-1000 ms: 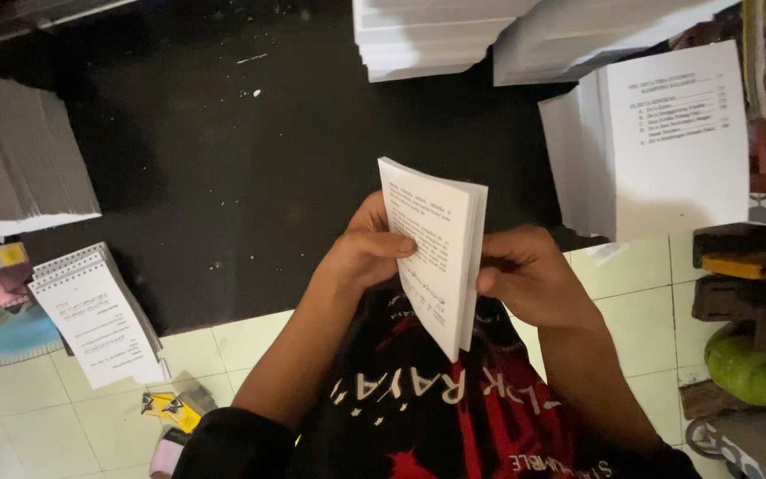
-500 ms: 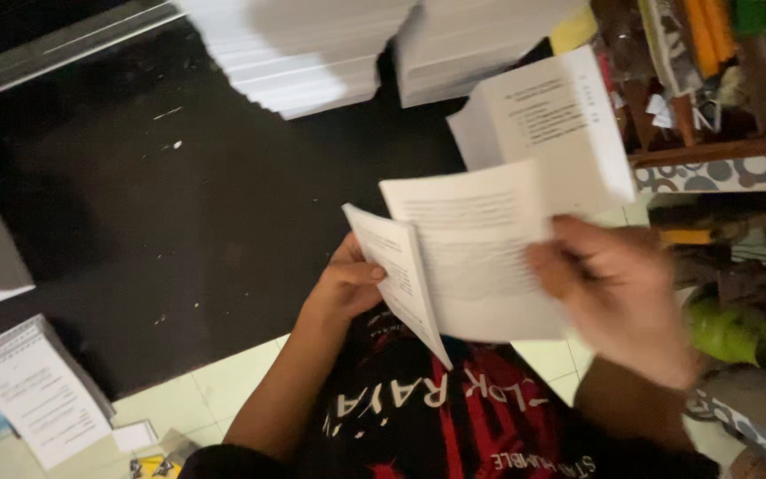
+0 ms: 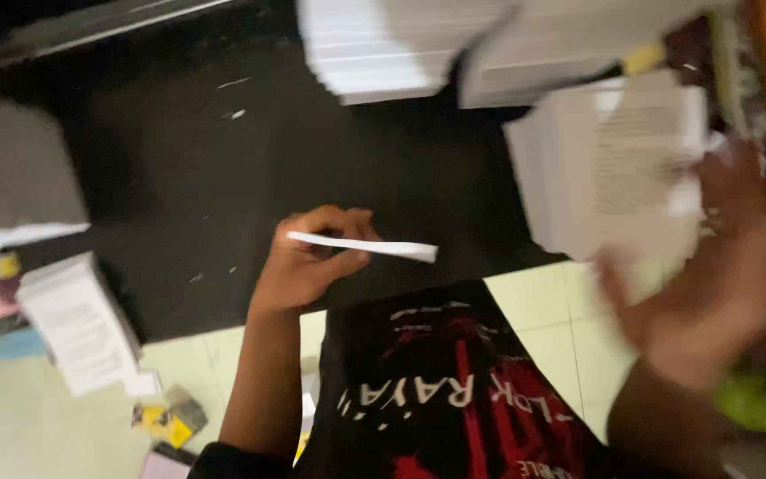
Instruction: The person repeatedly picks up small stacks of printed papers from a table, folds them in half by hand, and places them back down. The camera shakes significantly throughout the process, obscuring the view of the workspace.
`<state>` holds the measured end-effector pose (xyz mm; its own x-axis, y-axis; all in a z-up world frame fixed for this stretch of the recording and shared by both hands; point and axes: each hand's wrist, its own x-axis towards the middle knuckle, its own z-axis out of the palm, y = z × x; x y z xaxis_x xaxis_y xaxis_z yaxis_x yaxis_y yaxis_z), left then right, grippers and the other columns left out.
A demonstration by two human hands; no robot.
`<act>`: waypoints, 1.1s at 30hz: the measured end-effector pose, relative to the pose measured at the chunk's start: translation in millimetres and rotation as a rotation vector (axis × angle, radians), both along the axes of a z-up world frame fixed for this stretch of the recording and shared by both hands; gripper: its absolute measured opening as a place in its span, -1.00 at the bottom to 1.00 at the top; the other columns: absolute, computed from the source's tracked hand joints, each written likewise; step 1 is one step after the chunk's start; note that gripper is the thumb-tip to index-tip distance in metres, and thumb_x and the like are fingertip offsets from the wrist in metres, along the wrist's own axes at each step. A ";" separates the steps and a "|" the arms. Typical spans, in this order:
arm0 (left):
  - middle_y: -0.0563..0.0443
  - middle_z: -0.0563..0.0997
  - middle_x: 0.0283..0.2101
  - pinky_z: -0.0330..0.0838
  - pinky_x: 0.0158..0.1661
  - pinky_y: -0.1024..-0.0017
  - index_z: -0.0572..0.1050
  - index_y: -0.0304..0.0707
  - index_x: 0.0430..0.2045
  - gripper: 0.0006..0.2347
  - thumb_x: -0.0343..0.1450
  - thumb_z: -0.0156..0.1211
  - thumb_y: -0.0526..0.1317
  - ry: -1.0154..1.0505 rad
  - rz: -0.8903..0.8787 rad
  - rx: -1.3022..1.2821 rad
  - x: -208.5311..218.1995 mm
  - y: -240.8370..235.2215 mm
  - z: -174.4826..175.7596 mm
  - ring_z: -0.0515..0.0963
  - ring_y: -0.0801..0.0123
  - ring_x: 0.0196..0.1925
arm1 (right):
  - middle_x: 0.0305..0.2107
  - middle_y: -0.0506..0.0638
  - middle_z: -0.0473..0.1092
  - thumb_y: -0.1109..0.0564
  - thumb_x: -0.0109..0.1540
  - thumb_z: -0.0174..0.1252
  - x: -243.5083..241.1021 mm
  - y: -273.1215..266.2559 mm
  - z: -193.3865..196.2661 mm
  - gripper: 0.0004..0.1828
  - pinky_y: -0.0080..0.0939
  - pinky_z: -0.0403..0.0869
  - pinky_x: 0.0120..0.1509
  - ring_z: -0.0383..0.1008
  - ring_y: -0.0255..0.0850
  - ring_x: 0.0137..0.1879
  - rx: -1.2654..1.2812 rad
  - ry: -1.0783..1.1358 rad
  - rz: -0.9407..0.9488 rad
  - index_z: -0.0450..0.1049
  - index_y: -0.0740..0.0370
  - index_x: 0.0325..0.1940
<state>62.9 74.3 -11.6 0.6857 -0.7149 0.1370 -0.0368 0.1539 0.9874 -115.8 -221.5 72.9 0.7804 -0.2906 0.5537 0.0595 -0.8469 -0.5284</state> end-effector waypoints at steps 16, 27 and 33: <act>-0.03 0.64 -0.44 0.18 0.27 -0.03 0.49 -0.19 -0.48 -0.81 0.24 0.46 -0.35 -0.088 0.411 -0.025 -7.0 2.5 -65.0 0.68 0.14 -0.27 | -0.33 0.16 0.53 0.36 0.19 0.28 104.4 145.6 -159.1 -0.85 0.15 0.36 0.45 0.62 -0.03 -0.05 0.742 0.083 0.384 0.44 0.35 -0.23; -0.08 0.67 -0.30 0.36 0.11 -0.08 0.60 -0.29 -0.27 -0.85 0.34 0.35 -0.42 0.185 0.363 0.005 22.1 66.1 -93.0 0.64 0.25 -0.23 | 0.12 0.36 0.30 0.24 0.28 0.21 99.3 179.8 -170.3 -0.28 0.22 0.53 0.15 0.47 0.22 0.17 0.751 0.209 0.401 -0.03 0.40 0.39; -0.15 0.67 -0.23 0.54 -0.08 0.12 0.58 -0.42 -0.17 -0.78 0.36 0.40 -0.31 0.473 0.620 0.092 59.2 133.0 -24.8 0.61 0.29 -0.19 | -0.03 0.42 0.38 0.27 0.27 0.16 164.8 248.8 -162.1 -0.34 0.14 0.68 -0.13 0.57 0.29 -0.02 0.860 0.292 0.468 0.06 0.37 0.41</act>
